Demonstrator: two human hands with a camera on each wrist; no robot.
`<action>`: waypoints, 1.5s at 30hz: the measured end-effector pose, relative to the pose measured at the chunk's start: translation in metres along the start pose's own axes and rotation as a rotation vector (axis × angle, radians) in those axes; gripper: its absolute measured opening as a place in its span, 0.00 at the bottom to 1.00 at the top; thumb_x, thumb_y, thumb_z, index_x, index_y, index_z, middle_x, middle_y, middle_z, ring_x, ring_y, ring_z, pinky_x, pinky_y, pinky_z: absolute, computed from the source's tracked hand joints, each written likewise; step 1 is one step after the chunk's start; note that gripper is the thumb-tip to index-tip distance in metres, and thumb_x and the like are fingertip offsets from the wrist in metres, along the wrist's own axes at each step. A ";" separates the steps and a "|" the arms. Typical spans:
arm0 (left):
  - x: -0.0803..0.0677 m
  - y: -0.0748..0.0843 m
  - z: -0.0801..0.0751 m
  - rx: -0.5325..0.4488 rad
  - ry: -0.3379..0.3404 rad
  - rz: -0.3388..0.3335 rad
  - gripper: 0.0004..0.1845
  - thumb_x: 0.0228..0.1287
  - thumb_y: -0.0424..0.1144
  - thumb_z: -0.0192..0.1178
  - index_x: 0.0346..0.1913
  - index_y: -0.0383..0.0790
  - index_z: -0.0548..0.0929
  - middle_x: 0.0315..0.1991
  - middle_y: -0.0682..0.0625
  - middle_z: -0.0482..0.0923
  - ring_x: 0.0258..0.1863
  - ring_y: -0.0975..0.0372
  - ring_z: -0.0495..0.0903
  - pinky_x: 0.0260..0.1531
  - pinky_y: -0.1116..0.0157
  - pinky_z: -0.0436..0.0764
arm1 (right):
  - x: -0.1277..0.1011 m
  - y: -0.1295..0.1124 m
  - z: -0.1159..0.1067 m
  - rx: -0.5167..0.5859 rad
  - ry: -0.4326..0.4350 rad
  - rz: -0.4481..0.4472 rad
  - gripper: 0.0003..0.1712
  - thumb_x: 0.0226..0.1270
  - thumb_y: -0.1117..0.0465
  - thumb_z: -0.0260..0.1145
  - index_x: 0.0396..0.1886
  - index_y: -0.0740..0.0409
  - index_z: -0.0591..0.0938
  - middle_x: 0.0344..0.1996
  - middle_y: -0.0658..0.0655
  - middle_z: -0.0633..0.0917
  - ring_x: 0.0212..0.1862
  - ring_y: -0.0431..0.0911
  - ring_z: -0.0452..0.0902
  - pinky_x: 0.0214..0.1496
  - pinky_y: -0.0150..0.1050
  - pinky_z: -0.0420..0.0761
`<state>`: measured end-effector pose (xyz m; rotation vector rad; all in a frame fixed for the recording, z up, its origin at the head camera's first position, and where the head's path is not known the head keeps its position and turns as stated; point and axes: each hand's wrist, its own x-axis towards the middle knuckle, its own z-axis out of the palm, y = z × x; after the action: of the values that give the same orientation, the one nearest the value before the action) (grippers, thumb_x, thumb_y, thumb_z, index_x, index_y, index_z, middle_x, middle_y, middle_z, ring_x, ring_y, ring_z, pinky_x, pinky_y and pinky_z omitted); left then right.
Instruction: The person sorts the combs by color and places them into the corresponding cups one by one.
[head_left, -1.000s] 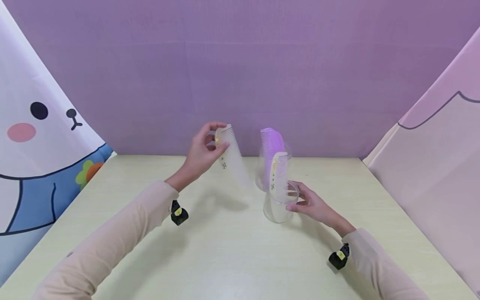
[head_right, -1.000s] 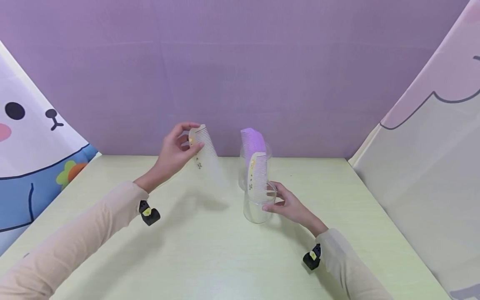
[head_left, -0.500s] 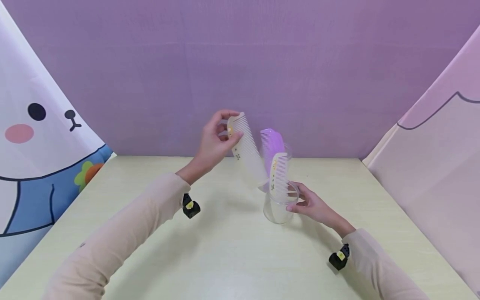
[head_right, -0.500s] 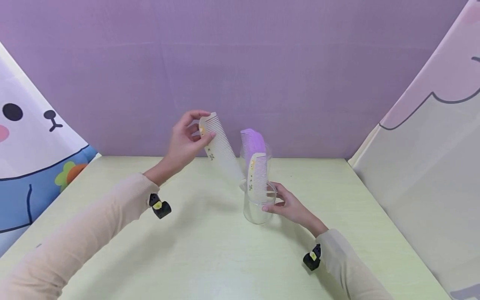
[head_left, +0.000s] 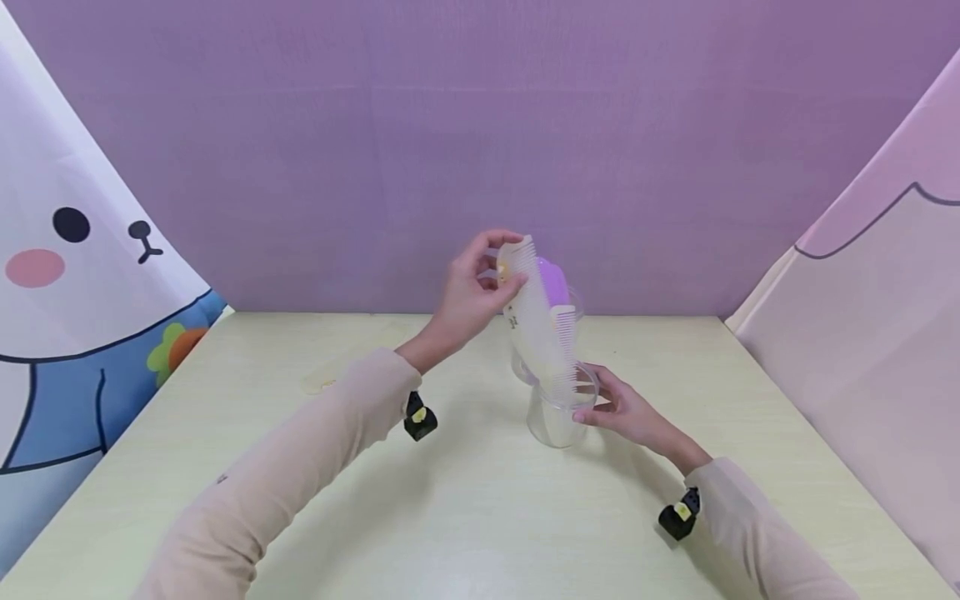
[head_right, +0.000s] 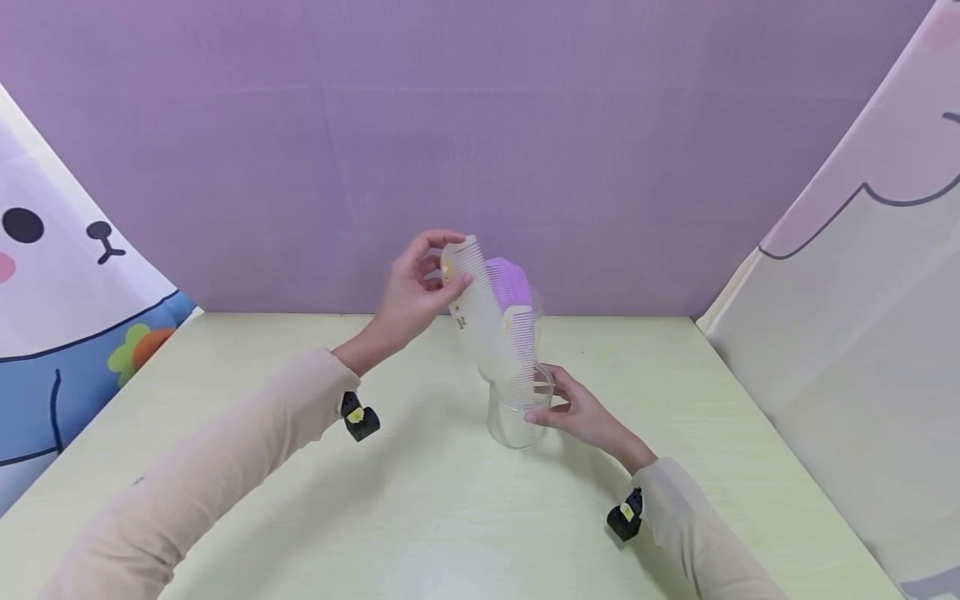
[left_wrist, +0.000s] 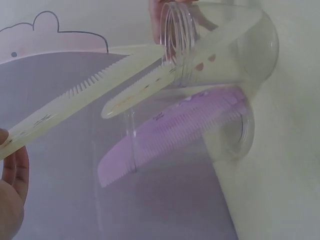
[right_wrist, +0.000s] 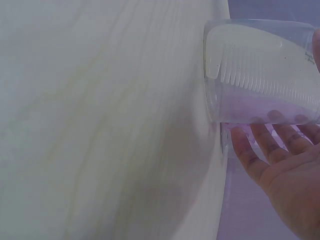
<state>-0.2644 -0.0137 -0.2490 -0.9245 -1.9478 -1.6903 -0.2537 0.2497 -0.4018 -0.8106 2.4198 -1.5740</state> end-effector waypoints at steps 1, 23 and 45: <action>-0.001 -0.001 0.003 0.002 -0.006 0.002 0.21 0.53 0.22 0.59 0.52 0.29 0.71 0.48 0.38 0.72 0.34 0.54 0.77 0.28 0.60 0.82 | 0.000 0.000 0.000 0.002 0.000 -0.001 0.40 0.56 0.62 0.67 0.67 0.57 0.58 0.63 0.65 0.66 0.62 0.62 0.63 0.53 0.42 0.77; -0.014 -0.061 0.042 0.112 -0.074 -0.042 0.22 0.55 0.29 0.61 0.54 0.41 0.72 0.48 0.46 0.72 0.34 0.59 0.77 0.28 0.68 0.81 | 0.000 -0.001 -0.001 -0.001 -0.005 0.014 0.40 0.56 0.62 0.66 0.67 0.53 0.58 0.64 0.61 0.65 0.64 0.59 0.61 0.54 0.43 0.76; -0.024 -0.080 0.059 0.142 -0.142 -0.141 0.26 0.55 0.29 0.62 0.57 0.40 0.68 0.50 0.45 0.73 0.38 0.58 0.78 0.30 0.73 0.80 | -0.001 -0.004 -0.001 -0.020 0.005 0.020 0.40 0.57 0.61 0.66 0.67 0.54 0.58 0.64 0.62 0.65 0.62 0.59 0.63 0.53 0.42 0.77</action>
<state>-0.2966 0.0342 -0.3330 -0.8940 -2.2429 -1.5727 -0.2520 0.2496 -0.3984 -0.7842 2.4432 -1.5492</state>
